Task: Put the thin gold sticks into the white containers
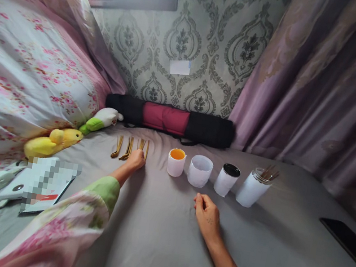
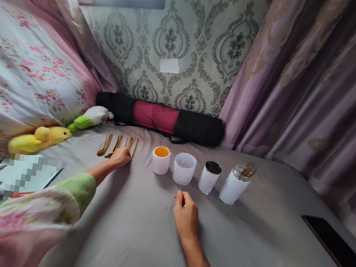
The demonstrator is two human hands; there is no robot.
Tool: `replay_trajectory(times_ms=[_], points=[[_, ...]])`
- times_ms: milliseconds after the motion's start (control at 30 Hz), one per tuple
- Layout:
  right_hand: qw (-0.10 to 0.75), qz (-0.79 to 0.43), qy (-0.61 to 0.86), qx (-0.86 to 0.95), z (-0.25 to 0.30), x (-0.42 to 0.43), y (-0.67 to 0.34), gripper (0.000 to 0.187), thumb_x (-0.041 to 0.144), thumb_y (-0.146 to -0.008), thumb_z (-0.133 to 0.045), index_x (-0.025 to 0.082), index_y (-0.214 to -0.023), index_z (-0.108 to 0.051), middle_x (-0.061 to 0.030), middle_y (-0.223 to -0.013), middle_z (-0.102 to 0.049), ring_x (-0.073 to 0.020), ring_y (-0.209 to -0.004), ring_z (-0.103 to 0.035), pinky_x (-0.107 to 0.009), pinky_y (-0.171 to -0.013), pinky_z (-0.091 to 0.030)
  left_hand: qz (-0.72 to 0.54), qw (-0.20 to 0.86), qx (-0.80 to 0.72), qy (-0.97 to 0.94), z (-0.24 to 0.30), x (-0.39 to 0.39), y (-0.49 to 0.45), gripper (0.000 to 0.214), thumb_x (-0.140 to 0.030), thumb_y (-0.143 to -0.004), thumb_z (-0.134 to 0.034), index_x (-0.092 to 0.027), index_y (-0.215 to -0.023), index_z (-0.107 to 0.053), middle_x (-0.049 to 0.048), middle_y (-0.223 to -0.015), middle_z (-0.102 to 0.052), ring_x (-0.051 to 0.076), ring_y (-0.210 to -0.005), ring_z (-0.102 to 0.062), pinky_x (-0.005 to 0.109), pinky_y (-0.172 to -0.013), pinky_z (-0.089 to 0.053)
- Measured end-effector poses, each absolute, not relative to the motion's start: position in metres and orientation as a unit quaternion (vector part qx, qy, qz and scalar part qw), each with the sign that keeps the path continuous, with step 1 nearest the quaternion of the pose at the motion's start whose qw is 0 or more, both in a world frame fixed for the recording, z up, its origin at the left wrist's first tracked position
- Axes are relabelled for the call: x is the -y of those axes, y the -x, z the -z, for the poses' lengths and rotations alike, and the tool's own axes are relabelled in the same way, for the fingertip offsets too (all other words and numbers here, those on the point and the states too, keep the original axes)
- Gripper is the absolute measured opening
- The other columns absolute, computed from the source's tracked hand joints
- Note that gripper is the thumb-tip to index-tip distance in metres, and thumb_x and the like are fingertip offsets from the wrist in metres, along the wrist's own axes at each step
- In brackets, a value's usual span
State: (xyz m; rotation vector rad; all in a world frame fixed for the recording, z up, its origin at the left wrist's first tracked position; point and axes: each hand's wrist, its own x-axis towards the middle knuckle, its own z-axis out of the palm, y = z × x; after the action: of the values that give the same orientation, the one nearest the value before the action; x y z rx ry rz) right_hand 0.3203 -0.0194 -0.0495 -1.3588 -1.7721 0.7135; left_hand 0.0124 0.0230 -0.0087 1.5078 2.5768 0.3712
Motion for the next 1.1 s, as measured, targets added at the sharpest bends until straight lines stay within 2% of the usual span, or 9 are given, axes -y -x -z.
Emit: replay_trajectory(times_ms=[733, 1100], points=[[0.381, -0.276, 0.538, 0.699, 0.0511, 0.0193, -0.3205, 0.043, 0.048, -0.081, -0.03, 0.017, -0.068, -0.057, -0.0037, -0.059, -0.059, -0.0132, -0.052, -0.05, -0.022, -0.051, -0.034, -0.144, 0.087, -0.851, -0.498, 0.0061, -0.0214, -0.0092, 0.021, -0.023, -0.066, -0.056, -0.014, -0.079, -0.069, 0.014, -0.082, -0.066, 0.022, -0.085, -0.06, 0.024, -0.073, -0.043], [0.382, -0.273, 0.533, 0.704, 0.0481, 0.0208, -0.3212, 0.042, 0.047, -0.081, -0.031, 0.017, -0.07, -0.058, -0.004, -0.059, -0.06, -0.0131, -0.053, -0.051, -0.022, -0.051, -0.034, -0.167, 0.116, -0.849, -0.488, 0.0022, -0.0196, -0.0053, 0.022, -0.024, -0.064, -0.056, -0.013, -0.079, -0.068, 0.0101, -0.067, -0.066, 0.018, -0.068, -0.061, 0.023, -0.063, -0.044]])
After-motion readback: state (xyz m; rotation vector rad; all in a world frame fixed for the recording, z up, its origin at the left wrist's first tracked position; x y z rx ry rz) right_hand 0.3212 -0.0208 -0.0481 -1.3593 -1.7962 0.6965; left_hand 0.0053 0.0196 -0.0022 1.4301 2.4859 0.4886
